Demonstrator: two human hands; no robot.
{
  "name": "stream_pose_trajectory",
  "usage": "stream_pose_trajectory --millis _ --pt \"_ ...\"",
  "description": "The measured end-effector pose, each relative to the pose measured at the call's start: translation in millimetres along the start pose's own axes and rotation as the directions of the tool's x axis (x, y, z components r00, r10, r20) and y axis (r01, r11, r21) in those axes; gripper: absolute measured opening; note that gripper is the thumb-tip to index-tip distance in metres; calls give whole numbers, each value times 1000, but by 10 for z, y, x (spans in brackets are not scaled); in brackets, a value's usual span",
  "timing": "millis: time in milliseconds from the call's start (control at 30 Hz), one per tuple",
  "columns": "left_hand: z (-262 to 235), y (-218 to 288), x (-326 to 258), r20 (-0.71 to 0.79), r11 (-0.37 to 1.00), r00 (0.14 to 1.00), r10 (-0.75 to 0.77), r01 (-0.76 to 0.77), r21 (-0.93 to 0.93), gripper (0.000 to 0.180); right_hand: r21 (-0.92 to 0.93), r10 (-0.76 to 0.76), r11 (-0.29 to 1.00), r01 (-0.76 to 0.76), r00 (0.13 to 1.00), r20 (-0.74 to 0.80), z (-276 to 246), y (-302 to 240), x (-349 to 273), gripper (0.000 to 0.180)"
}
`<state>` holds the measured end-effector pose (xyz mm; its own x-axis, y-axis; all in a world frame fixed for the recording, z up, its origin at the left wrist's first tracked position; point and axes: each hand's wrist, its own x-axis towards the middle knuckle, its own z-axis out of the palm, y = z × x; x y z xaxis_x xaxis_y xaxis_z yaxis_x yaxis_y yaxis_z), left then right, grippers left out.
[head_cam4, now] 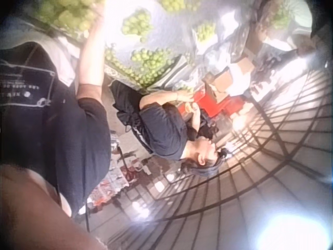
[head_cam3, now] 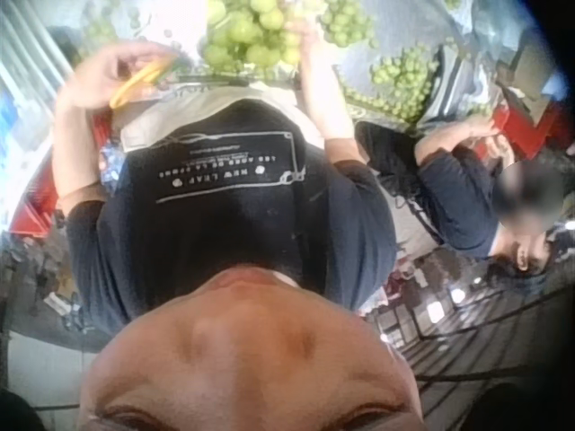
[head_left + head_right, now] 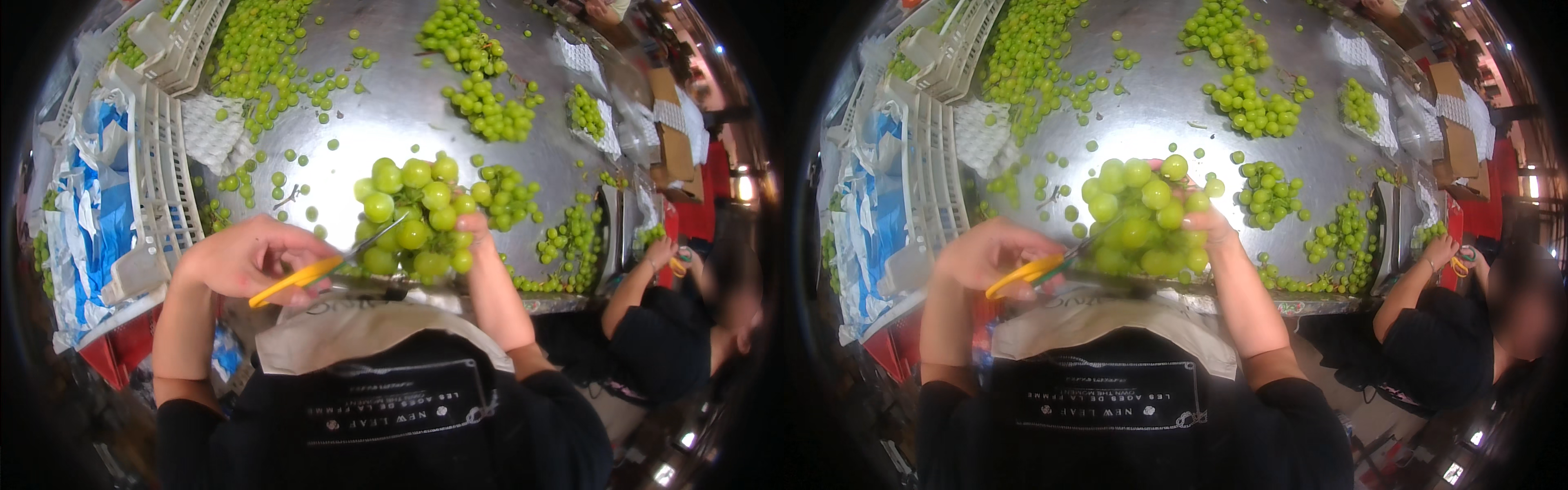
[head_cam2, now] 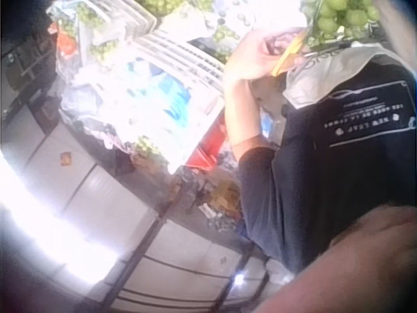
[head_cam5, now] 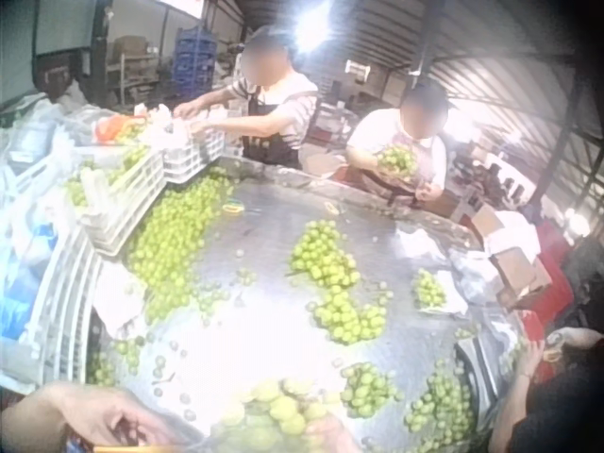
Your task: The person trims grape bunches with shears on a metal table, removing individual grapes and placing the cleaned bunches into a plastic-lined crate.
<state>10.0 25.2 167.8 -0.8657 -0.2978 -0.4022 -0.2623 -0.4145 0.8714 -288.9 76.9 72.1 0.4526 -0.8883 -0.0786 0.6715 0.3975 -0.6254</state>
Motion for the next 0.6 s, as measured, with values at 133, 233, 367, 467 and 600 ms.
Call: stream_pose_trajectory --millis 133,233,367,467,600 --pt "-56 -18 93 38 998 998 53 -54 30 50 -11 -4 1000 4 1000 29 -43 40 22 87" --pt "-46 -17 107 24 998 998 59 -58 -17 47 -16 -10 1000 11 998 55 -71 64 46 87" --pt "-73 -33 97 46 995 994 95 -93 -29 47 -27 4 1000 -2 998 58 -112 87 51 86" --pt "-60 -2 114 18 998 998 52 -53 32 46 -33 0 999 3 995 96 -104 82 66 86" --pt "-80 -41 79 -29 1000 1000 8 -9 -22 49 5 -18 1000 18 998 61 -95 85 34 84"
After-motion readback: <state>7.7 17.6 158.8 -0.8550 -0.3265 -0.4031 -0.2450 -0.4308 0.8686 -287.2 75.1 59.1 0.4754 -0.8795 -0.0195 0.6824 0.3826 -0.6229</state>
